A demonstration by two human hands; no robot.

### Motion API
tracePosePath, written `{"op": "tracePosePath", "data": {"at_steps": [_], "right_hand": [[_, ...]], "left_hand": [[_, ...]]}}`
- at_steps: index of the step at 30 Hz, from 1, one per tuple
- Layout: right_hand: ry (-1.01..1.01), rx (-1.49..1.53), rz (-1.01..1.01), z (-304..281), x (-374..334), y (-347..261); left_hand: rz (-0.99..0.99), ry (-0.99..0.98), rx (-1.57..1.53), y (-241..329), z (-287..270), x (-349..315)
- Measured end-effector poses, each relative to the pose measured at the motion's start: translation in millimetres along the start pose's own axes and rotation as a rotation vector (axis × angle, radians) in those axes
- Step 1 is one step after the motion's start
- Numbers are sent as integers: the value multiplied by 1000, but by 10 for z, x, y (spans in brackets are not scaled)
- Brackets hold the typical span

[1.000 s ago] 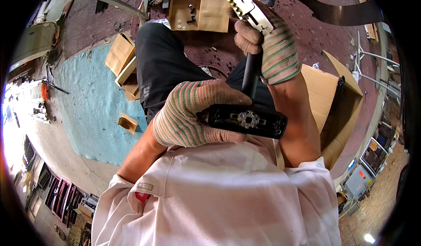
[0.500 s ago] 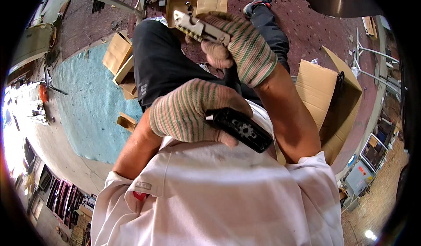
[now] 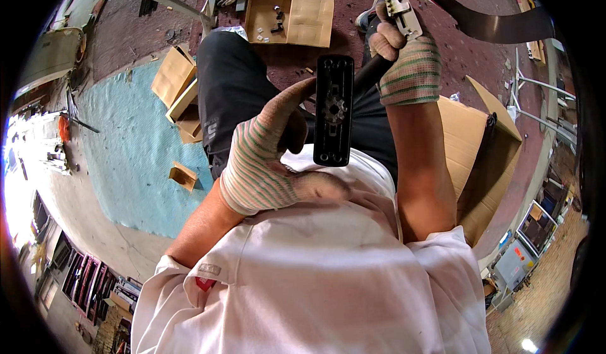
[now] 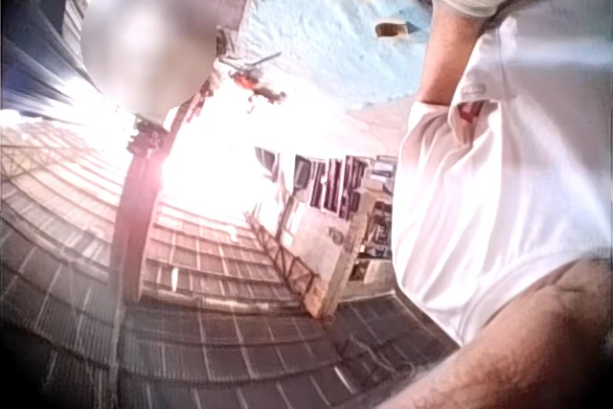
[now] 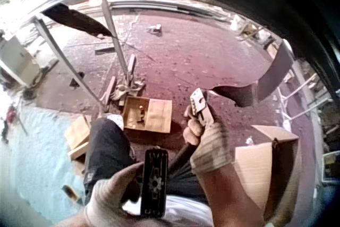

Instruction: The person sits on the floor and disassembles a door lock mechanism using a screwdriver. They remove screws, separate the internal components, and reassemble the lock.

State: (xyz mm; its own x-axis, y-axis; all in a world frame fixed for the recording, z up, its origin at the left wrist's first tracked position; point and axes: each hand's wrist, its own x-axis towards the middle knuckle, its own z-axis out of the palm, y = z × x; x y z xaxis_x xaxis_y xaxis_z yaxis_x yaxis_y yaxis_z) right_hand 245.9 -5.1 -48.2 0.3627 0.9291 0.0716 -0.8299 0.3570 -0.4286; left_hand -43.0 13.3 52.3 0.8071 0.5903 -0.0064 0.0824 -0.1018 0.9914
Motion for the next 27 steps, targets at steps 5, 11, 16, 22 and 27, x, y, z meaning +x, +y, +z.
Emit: {"op": "tracePosePath", "data": {"at_steps": [5, 11, 16, 22, 27], "right_hand": [[-26, 14, -23, 43, -52, 29], [223, -167, 57, 262, -103, -33], [263, -191, 142, 396, -88, -20], [298, -267, 430, 918, -188, 166], [234, -199, 586, 596, -248, 275]], "left_hand": [[42, 120, 198, 18, 106, 37], [225, 60, 376, 55, 1, 125], [290, 7, 290, 18, -22, 115], [143, -407, 314, 82, -67, 120], [133, -524, 53, 62, -123, 205]]}}
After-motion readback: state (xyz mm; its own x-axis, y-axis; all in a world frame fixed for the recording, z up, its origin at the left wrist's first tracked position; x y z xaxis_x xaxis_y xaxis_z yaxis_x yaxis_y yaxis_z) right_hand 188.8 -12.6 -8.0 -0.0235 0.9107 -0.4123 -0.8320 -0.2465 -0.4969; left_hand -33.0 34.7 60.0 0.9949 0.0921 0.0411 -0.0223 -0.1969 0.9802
